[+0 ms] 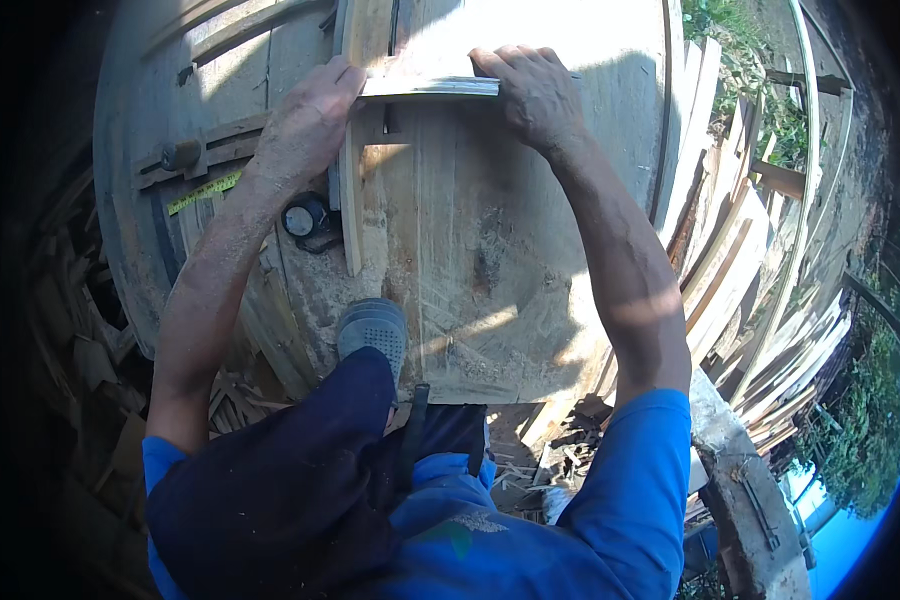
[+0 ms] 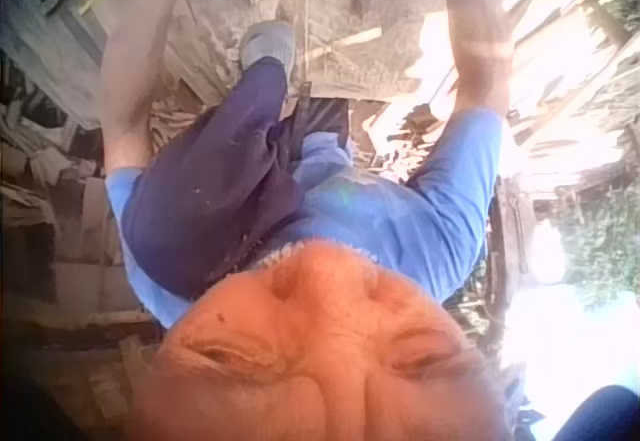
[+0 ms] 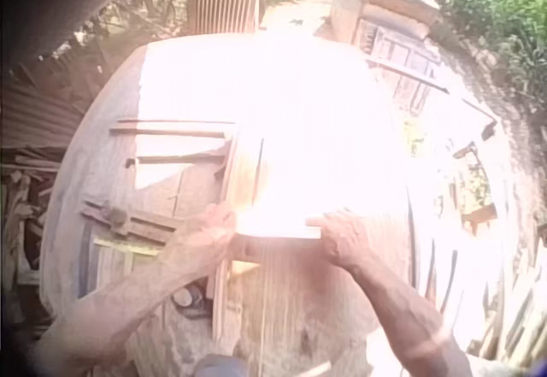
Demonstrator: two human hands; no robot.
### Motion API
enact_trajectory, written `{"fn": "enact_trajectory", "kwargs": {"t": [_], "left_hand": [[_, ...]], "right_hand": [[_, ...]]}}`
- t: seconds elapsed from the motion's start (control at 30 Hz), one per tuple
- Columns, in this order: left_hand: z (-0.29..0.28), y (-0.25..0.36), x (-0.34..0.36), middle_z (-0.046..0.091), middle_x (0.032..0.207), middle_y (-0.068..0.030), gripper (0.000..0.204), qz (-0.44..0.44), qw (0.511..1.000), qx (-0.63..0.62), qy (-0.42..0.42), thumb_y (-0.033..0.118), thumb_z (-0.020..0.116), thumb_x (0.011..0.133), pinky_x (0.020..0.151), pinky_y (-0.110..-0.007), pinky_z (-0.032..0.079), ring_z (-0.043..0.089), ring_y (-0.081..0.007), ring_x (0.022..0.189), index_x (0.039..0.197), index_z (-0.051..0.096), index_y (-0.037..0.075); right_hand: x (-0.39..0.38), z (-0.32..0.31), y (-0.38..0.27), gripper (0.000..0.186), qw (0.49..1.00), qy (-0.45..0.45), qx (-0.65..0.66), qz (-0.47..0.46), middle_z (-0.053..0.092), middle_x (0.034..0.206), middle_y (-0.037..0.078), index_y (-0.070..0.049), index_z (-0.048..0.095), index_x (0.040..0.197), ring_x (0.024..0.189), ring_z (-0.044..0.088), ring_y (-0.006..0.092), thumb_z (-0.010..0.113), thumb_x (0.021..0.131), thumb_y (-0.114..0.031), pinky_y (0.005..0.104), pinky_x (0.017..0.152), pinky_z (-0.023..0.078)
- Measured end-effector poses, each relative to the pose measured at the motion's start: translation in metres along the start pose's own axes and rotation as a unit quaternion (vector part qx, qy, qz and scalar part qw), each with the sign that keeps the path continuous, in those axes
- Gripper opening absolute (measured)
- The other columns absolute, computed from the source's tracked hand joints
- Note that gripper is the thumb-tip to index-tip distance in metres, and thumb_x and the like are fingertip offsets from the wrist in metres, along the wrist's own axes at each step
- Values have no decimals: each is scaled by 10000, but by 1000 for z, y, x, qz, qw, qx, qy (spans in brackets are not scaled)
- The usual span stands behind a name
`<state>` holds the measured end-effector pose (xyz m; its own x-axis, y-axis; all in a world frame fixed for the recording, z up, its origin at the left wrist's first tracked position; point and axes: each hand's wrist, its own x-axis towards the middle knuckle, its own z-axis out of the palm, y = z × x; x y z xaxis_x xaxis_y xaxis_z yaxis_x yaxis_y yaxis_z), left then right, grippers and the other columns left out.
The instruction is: The person measures and cuts small pieces of wood using a table saw, then uses a hammer to secure one piece of wood to another.
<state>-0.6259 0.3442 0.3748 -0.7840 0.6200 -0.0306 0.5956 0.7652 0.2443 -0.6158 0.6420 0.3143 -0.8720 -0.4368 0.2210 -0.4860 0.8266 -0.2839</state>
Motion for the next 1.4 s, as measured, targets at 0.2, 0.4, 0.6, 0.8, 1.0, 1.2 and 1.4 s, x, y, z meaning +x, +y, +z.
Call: {"fn": "enact_trajectory", "kwargs": {"t": [0.2,0.4,0.6,0.8,1.0,1.2,1.4], "left_hand": [[0,-1,13,580,1068,-174,159,-31,999,-4,-19,20,474,988,913,-454,519,616,-347,1037,1115,558,-27],[-2,-5,24,589,1133,-124,190,-43,998,39,-38,-5,569,957,945,-373,567,630,-259,1041,1145,585,15],[1,-15,29,588,1120,-116,219,-22,999,38,-12,7,609,937,939,-370,569,632,-260,1039,1155,589,20],[2,-13,36,593,1129,-118,243,-32,998,45,-12,9,651,912,948,-367,571,640,-264,1055,1149,602,22],[4,-17,40,602,1156,-112,238,-45,997,56,-8,9,632,927,955,-365,573,644,-259,1084,1163,608,29],[6,-19,45,601,1101,-150,137,-45,998,16,40,4,522,968,948,-442,533,625,-336,1101,1091,583,7],[5,-24,53,605,1098,-162,131,-32,998,12,46,-1,522,959,947,-444,528,624,-343,1096,1077,579,-3]], "right_hand": [[12,0,2,388,999,-30,-35,27,674,1058,67,-163,614,1269,1041,640,250,550,895,-81,401,956,438],[22,-1,13,452,997,-57,-47,29,695,1105,111,-164,627,1322,1069,645,302,669,878,-239,446,940,474],[28,5,14,356,999,-1,-39,10,691,1052,58,-190,624,1235,1021,662,262,565,898,-91,409,933,466],[29,4,21,300,998,5,-56,-2,698,1037,53,-185,633,1208,993,673,262,651,910,-216,410,915,484],[36,-2,16,619,998,-37,-44,30,708,1169,75,-182,633,1310,1110,653,301,834,725,-224,428,963,527],[40,0,21,601,998,27,-48,-21,702,1049,59,-143,653,1246,1042,680,253,858,761,-434,418,936,508],[43,2,29,615,998,44,-48,-26,696,1048,53,-133,658,1235,1031,678,242,885,732,-405,405,920,512]]}}
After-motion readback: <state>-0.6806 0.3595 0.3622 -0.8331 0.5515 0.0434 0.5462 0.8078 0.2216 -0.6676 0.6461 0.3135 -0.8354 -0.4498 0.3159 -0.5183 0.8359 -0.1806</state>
